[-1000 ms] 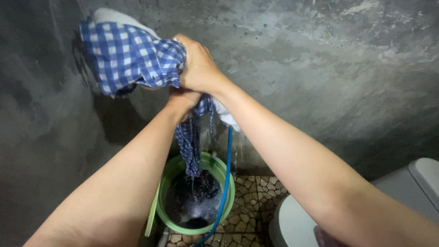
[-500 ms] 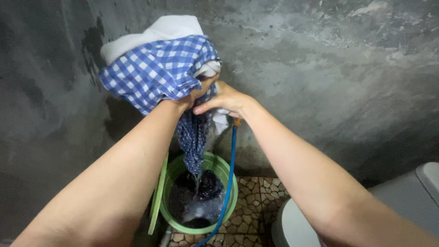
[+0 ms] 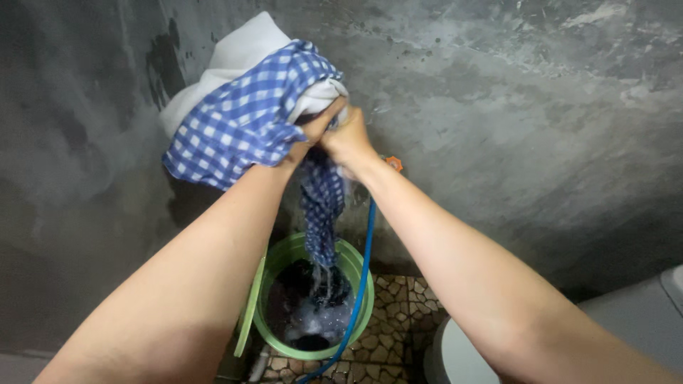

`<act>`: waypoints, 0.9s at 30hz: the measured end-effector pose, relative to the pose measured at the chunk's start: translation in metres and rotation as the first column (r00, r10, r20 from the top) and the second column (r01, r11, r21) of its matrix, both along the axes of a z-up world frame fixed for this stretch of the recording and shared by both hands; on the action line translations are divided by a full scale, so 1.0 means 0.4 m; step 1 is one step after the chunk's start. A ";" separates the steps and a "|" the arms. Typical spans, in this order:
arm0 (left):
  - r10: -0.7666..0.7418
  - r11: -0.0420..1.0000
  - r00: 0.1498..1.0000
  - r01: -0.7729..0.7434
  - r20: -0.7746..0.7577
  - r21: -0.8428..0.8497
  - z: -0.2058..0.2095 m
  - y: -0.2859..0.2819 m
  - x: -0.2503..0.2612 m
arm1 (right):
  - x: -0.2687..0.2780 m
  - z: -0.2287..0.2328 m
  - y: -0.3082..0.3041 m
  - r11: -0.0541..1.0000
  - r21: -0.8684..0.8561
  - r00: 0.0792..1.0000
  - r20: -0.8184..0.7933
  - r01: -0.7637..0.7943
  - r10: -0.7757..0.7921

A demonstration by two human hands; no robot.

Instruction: The person wrings out wet clothes over a bucket by hand, transfers them into a top-loading washing machine, and repeats the process with a blue checkered cloth and multiple dark garments.

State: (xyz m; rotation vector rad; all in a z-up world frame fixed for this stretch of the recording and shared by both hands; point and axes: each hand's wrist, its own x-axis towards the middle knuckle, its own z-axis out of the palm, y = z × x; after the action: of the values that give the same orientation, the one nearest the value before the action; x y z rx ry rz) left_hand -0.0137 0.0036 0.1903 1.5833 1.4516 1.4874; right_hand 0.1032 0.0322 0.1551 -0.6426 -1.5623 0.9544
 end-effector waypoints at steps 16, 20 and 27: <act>-0.207 0.860 0.734 0.452 -0.647 0.237 0.076 0.060 -0.105 | 0.010 0.171 0.072 0.911 0.394 0.991 0.094 -0.124 0.094; -0.132 0.839 0.647 0.477 -0.751 0.264 0.041 0.123 -0.113 | 0.042 0.134 0.102 0.823 0.546 0.905 0.251 0.160 -0.343; -0.109 0.717 0.700 0.547 -0.706 0.432 0.028 0.127 -0.084 | 0.128 0.121 0.035 0.928 -0.135 0.924 0.120 -0.346 0.362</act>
State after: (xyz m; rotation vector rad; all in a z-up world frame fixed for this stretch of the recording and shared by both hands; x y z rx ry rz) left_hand -0.0472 0.0545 0.2015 2.8290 0.8440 1.2945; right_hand 0.1544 0.0461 0.2036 -0.5225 -1.8014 1.2973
